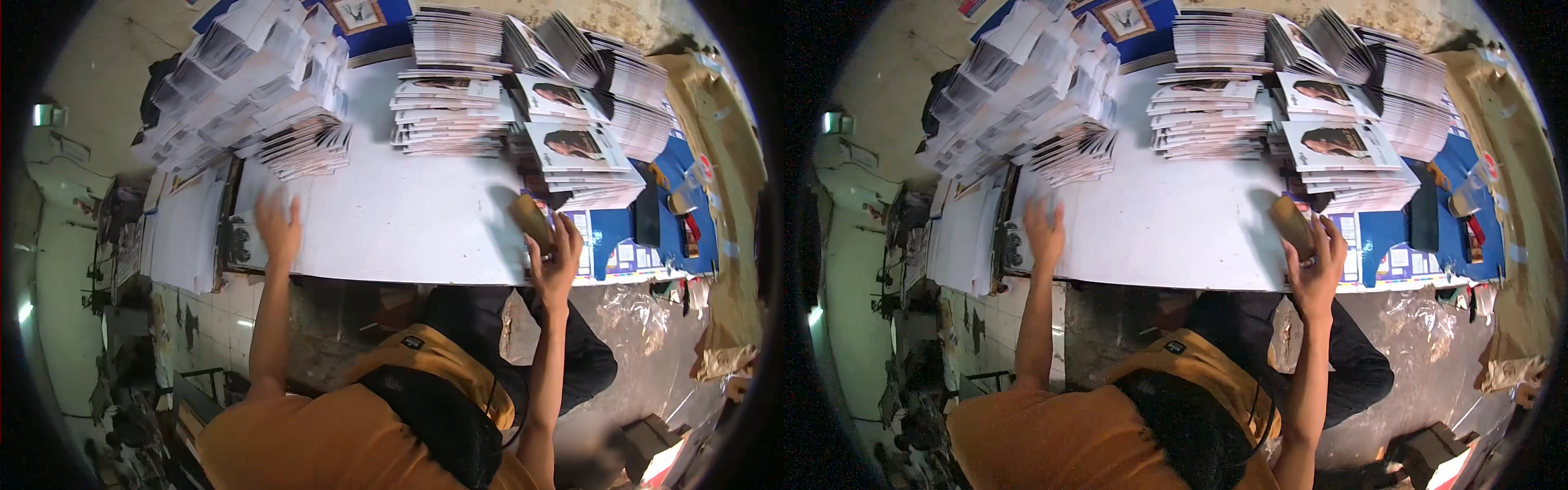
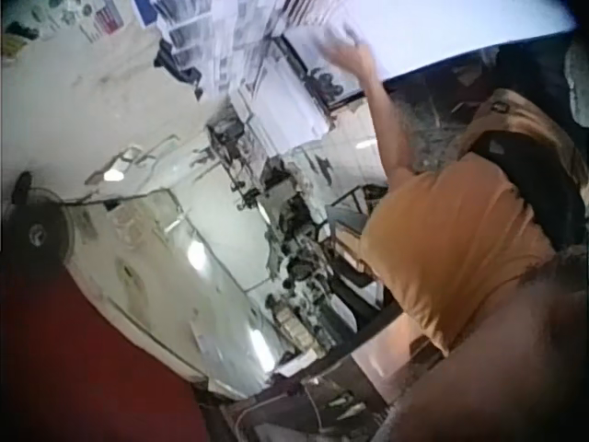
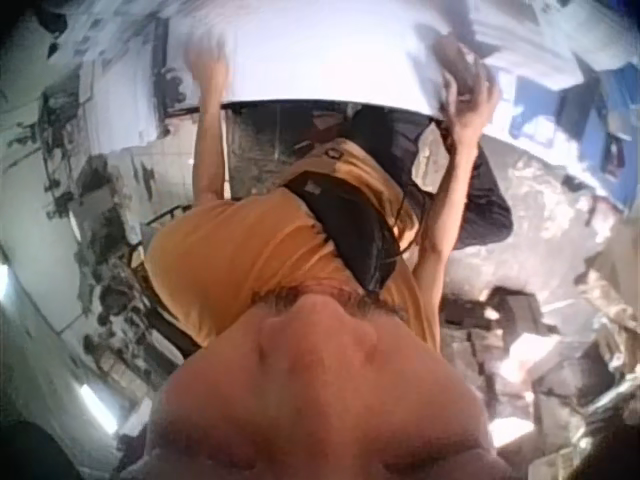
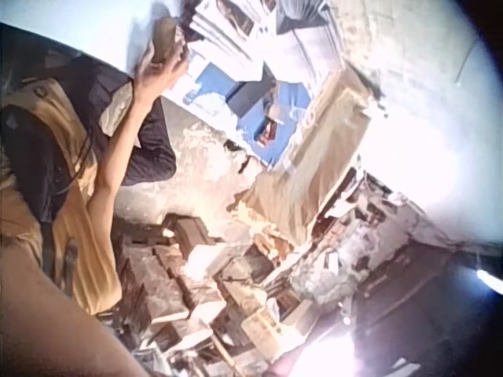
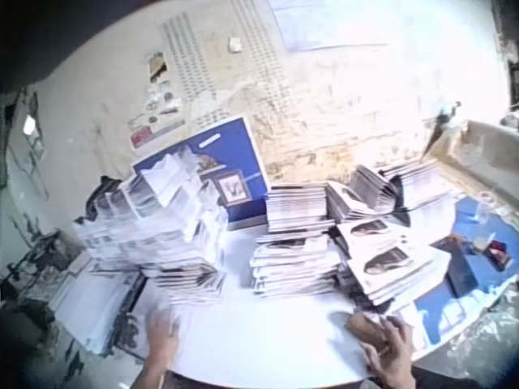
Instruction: The person is manually applying adhesive to paper brochures. They take a brochure from a stack, apply glue from a small cylindrical container to the edge, and then fold and press the paper to secure it before placing it aside.
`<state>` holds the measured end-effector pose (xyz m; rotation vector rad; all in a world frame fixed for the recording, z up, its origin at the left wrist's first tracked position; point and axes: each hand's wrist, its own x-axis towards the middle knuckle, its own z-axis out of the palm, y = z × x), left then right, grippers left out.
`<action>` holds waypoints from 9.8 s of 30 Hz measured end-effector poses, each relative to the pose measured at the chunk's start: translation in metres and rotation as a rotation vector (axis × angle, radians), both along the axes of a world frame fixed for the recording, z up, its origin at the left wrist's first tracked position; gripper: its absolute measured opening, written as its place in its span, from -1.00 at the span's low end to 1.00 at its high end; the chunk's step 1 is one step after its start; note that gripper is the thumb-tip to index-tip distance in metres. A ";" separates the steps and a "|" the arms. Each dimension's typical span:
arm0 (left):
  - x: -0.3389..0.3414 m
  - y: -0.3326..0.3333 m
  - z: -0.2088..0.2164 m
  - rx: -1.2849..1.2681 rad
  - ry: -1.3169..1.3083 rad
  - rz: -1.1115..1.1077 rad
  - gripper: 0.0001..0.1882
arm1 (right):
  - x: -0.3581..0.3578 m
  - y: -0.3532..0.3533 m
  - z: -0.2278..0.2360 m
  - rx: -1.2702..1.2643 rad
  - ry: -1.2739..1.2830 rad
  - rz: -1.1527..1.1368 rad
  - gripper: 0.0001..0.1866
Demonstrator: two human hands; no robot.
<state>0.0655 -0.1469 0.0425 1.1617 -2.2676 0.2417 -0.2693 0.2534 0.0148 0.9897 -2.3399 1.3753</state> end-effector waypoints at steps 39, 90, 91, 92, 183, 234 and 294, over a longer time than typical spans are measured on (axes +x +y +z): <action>-0.155 0.199 0.009 1.984 1.166 -1.086 -0.04 | 0.093 -0.045 0.083 -0.083 -0.460 0.419 -0.54; -0.148 0.138 -0.018 0.559 -0.182 -0.756 -0.27 | 0.059 -0.096 0.003 0.410 0.002 0.118 -0.29; -0.136 0.123 -0.023 0.536 -0.121 -0.694 -0.30 | 0.062 -0.099 0.004 0.400 -0.004 0.129 -0.29; -0.122 0.115 -0.027 0.520 -0.115 -0.682 -0.36 | 0.066 -0.102 0.004 0.446 0.016 0.145 -0.28; -0.123 0.123 -0.001 0.469 -0.519 -0.706 -0.35 | -0.032 -0.136 0.013 0.421 0.115 0.747 -0.54; -0.064 0.174 0.059 0.848 0.200 -0.781 -0.63 | -0.007 -0.021 -0.015 0.044 -0.005 -0.052 -0.45; 0.170 -0.035 0.018 0.226 -0.088 -0.173 0.16 | -0.022 -0.047 -0.015 0.227 0.015 -0.316 -0.40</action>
